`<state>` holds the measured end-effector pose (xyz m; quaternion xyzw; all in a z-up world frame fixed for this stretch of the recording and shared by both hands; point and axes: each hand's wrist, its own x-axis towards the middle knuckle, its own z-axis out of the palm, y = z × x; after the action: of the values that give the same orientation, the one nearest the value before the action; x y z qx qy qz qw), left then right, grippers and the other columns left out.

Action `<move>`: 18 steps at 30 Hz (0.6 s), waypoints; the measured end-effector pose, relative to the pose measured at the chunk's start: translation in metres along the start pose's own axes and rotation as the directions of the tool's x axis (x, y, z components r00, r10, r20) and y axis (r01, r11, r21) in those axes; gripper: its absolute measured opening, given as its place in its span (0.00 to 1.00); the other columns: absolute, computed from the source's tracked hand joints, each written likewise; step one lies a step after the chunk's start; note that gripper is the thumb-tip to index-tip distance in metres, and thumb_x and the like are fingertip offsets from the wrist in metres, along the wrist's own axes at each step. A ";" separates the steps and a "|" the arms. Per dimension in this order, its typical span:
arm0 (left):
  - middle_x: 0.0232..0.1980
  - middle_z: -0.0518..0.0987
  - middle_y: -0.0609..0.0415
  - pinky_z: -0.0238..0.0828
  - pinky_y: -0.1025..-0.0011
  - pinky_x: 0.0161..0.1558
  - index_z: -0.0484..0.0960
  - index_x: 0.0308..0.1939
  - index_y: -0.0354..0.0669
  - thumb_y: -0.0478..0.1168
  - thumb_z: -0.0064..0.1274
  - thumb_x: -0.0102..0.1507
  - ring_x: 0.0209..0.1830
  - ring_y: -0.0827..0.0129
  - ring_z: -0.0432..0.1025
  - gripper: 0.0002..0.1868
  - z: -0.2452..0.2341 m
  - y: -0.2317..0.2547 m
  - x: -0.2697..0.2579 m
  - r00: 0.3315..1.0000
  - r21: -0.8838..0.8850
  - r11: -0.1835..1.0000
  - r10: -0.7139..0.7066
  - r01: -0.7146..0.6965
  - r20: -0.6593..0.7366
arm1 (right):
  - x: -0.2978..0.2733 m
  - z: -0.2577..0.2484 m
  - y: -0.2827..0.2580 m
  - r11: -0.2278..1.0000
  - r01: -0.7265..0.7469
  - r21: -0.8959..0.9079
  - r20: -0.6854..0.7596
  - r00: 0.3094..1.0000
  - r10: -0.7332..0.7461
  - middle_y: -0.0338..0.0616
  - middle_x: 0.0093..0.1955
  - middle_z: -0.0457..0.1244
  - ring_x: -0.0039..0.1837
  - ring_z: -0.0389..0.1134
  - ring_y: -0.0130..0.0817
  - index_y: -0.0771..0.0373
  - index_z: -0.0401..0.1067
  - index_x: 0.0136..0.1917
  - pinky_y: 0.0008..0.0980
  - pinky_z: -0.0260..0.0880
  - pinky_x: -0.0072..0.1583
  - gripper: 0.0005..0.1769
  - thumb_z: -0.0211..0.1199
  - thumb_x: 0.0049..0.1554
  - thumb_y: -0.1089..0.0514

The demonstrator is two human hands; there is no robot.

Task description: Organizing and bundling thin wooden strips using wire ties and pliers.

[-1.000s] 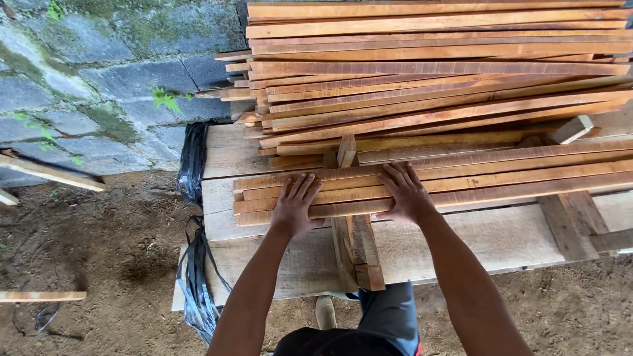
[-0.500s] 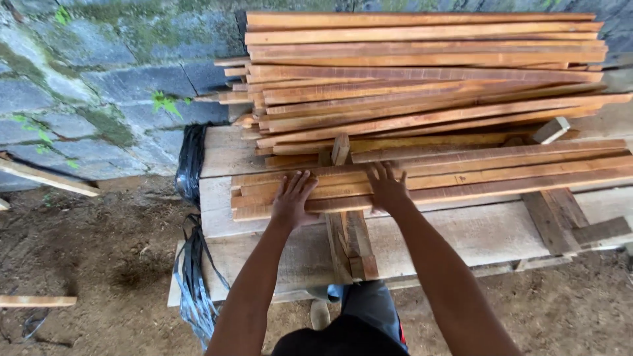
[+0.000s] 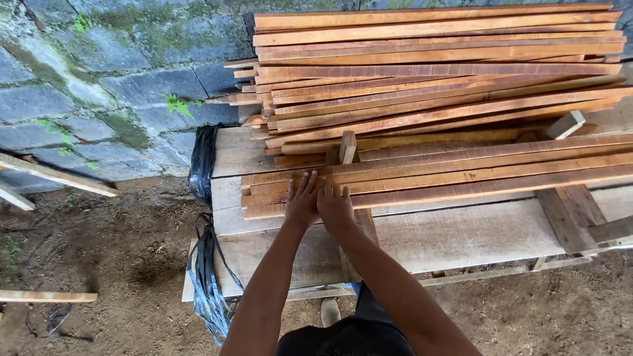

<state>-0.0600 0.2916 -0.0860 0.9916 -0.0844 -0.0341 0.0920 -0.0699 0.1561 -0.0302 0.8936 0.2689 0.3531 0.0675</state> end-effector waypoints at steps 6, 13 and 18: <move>0.87 0.39 0.60 0.25 0.42 0.80 0.50 0.82 0.63 0.63 0.68 0.50 0.86 0.62 0.34 0.61 -0.020 -0.001 -0.007 0.997 -0.005 0.998 0.060 -0.059 0.058 | -0.003 -0.007 0.016 0.993 0.009 0.114 0.167 0.986 -0.028 0.44 0.48 0.63 0.52 0.66 0.44 0.55 0.73 0.47 0.45 0.70 0.49 0.12 0.69 0.48 0.60; 0.72 0.70 0.47 0.54 0.51 0.74 0.79 0.64 0.50 0.31 0.60 0.58 0.75 0.49 0.60 0.29 -0.070 -0.004 -0.109 0.802 -0.454 0.868 -0.120 -0.201 -0.585 | -0.013 0.035 0.018 0.895 -0.210 0.393 0.606 0.791 -0.081 0.48 0.57 0.57 0.62 0.59 0.52 0.52 0.65 0.59 0.47 0.61 0.59 0.26 0.70 0.50 0.67; 0.81 0.54 0.37 0.43 0.47 0.80 0.44 0.84 0.64 0.36 0.61 0.58 0.81 0.42 0.46 0.56 0.023 -0.089 -0.142 0.657 -0.920 0.189 -0.749 0.342 0.091 | -0.010 0.033 0.020 0.879 -0.188 0.439 0.624 0.768 -0.147 0.53 0.58 0.57 0.63 0.58 0.50 0.58 0.66 0.60 0.46 0.60 0.61 0.25 0.72 0.52 0.61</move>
<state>-0.1873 0.3986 -0.1176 0.7292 0.3354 0.0900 0.5896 -0.0449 0.1363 -0.0543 0.9507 0.2977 -0.0495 -0.0712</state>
